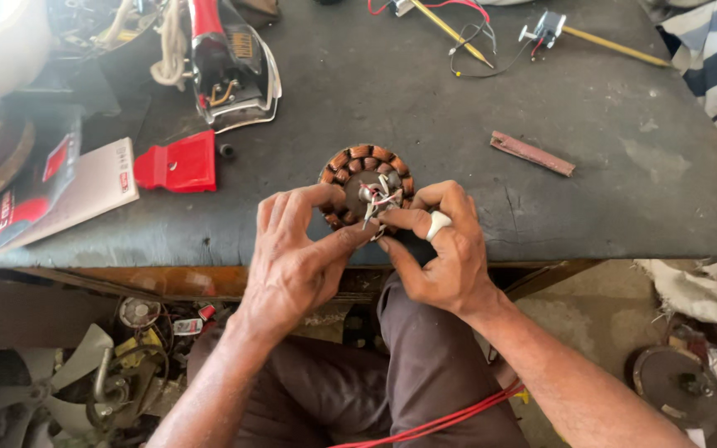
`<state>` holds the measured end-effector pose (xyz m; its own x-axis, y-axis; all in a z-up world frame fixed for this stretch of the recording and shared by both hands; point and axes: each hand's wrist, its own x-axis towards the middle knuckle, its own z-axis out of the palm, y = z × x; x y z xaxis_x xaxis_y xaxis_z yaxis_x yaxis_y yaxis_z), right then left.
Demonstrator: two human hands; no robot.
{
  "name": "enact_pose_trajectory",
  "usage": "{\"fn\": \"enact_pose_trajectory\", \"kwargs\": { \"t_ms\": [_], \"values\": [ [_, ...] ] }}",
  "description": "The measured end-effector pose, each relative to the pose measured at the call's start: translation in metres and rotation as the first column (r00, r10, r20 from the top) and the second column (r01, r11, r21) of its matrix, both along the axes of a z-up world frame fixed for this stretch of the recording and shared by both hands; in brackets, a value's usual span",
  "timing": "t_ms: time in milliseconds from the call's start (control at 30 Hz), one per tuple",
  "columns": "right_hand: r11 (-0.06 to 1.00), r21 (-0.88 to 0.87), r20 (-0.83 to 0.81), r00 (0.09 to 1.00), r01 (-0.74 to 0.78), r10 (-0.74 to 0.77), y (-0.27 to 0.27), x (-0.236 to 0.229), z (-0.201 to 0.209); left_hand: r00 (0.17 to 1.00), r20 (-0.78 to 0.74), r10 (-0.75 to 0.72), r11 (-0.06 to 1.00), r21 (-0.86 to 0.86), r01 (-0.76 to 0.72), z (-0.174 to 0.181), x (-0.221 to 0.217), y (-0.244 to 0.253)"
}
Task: The person manipulates the wiring and coils of a small motor stator by hand and using a screwdriver, then handles lengths of red wire at a workbench.
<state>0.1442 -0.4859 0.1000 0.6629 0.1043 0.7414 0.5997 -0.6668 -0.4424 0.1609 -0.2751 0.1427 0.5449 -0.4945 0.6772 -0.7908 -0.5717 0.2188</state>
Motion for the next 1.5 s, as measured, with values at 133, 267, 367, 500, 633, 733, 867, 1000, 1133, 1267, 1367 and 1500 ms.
{"fn": "enact_pose_trajectory", "kwargs": {
  "t_ms": [133,267,367,500,633,733,867,1000,1133,1267,1367,1500],
  "values": [
    [1.000,-0.006,0.005,1.000,-0.030,0.030,-0.002,0.001,0.000,0.996,0.022,-0.083,0.989,0.123,0.079,0.006,0.007,0.005],
    [1.000,0.011,-0.004,1.000,-0.017,0.017,-0.001,0.000,0.000,0.995,0.030,-0.090,0.979,0.185,0.083,0.011,0.011,0.004],
    [1.000,0.026,-0.009,1.000,-0.018,0.018,-0.002,0.000,0.000,0.994,0.012,-0.106,0.979,0.175,0.102,0.013,0.014,0.001],
    [0.997,0.039,0.008,0.998,-0.063,0.062,-0.002,-0.001,-0.002,0.997,-0.027,-0.079,0.972,0.219,0.083,0.014,0.016,0.001],
    [0.998,0.029,0.056,0.997,-0.055,0.054,-0.001,0.000,-0.005,0.997,-0.017,-0.074,0.973,0.219,0.076,0.012,0.017,0.001],
    [0.998,0.019,0.084,0.995,-0.058,0.056,-0.001,0.000,-0.005,0.995,-0.043,-0.086,0.980,0.178,0.093,0.011,0.018,0.000],
    [0.997,-0.019,0.116,0.990,-0.075,0.077,-0.001,0.004,-0.002,0.996,-0.036,-0.083,0.980,0.179,0.089,0.013,0.018,-0.002],
    [0.997,-0.020,0.090,0.993,-0.070,0.072,0.001,0.004,0.001,0.994,-0.040,-0.102,0.982,0.158,0.107,0.018,0.017,-0.003],
    [0.992,0.035,0.062,0.991,-0.118,0.116,0.000,0.004,0.001,0.991,-0.054,-0.122,0.981,0.146,0.128,0.021,0.018,-0.002],
    [0.987,0.072,0.019,0.989,-0.146,0.145,0.000,0.003,0.002,0.992,-0.077,-0.096,0.979,0.173,0.108,0.023,0.015,-0.001],
    [0.989,0.078,0.006,0.992,-0.127,0.127,0.000,0.002,0.002,0.993,-0.090,-0.075,0.981,0.170,0.089,0.024,0.014,-0.002],
    [0.990,0.078,-0.004,0.993,-0.118,0.119,0.000,0.002,0.001,0.993,-0.107,-0.040,0.989,0.139,0.055,0.024,0.012,-0.007]
  ]
}}
